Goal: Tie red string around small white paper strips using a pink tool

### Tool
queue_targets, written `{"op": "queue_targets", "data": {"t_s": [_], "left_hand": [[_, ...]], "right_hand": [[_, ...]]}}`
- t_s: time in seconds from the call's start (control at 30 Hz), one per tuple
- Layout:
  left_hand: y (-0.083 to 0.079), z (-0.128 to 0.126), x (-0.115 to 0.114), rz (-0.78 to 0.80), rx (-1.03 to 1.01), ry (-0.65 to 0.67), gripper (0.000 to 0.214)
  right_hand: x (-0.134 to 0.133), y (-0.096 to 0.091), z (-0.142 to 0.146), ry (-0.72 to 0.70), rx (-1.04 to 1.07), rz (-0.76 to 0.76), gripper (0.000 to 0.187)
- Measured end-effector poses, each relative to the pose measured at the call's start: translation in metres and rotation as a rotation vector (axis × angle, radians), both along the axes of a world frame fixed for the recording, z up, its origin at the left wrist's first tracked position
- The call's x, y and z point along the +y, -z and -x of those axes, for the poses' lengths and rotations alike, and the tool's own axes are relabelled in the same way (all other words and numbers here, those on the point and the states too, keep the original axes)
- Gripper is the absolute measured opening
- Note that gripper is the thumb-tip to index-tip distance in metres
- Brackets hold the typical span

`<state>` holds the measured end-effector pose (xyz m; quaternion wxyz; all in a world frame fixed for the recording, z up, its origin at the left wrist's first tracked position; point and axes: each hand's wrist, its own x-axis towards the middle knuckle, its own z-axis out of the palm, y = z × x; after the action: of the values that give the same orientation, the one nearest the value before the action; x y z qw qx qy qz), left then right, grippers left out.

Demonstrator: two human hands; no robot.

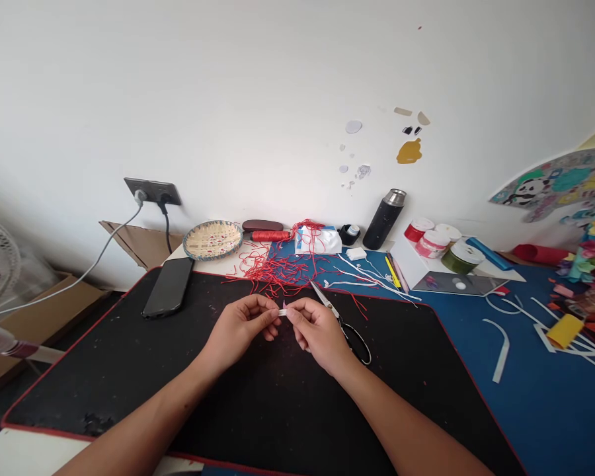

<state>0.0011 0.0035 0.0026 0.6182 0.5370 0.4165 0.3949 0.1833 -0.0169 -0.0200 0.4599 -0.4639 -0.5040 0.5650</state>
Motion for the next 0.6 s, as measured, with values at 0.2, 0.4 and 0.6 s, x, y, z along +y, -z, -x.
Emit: {"op": "queue_targets", "data": {"t_s": [0.2,0.4,0.6], "left_hand": [[0.002,0.001,0.004,0.122,-0.085,-0.008,0.035],[0.004,0.004,0.007,0.281,-0.184,0.003,0.034],[0.004,0.008,0.012,0.392,-0.218,0.021,0.031]], "right_hand": [[0.0,0.002,-0.001,0.021,-0.062,-0.053,0.03],[0.001,0.001,-0.004,0.036,-0.142,-0.13,0.027],[0.0,-0.003,-0.007,0.069,-0.225,-0.165,0.029]]}}
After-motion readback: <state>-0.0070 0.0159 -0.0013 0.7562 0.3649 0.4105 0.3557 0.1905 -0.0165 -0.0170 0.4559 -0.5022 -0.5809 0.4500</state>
